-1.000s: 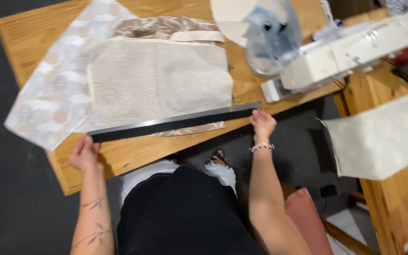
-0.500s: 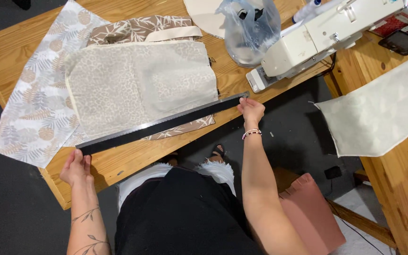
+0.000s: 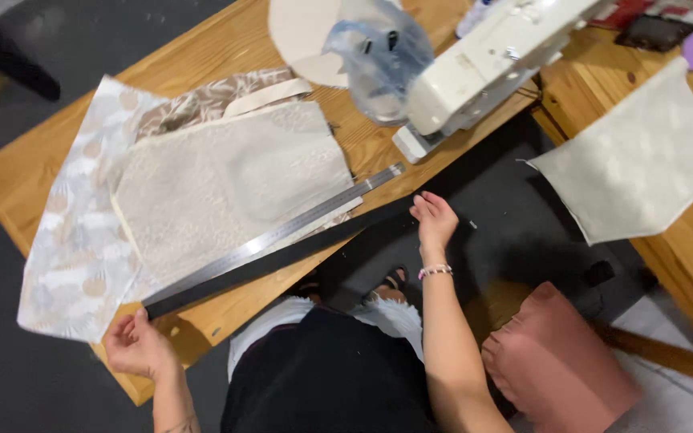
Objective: The person measures and cuts a black strap, then uses a ruler and pencil to mark a white fabric piece. They fold the strap ends and pin them onto the marked fabric, preparing it for sewing.
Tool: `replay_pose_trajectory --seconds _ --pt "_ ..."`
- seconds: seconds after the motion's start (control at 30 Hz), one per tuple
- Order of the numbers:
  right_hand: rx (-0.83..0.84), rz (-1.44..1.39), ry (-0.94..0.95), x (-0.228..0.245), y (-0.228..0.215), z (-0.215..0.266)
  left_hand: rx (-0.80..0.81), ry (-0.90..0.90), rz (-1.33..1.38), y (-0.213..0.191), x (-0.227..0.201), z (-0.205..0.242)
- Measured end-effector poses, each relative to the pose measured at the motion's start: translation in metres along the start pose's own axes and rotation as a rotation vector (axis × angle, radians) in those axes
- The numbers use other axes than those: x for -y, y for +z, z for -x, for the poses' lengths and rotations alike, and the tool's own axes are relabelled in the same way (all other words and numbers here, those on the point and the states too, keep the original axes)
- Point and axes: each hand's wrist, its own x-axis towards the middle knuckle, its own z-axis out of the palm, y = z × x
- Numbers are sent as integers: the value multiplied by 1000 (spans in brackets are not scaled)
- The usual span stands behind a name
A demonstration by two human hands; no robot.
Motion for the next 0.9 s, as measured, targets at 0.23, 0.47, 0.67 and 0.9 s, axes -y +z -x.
replay_pose_trajectory --seconds 0.23,0.47,0.67,0.9 --pt "-249 -176 -61 18 -144 -13 253 148 556 117 -190 41" --pt "-580 6 -122 7 -357 -27 880 496 651 194 -354 237" --pt "-399 640 -292 131 -393 28 1269 805 712 177 -437 439" --pt "83 448 -584 257 -356 38 1785 1133 868 191 -456 584"
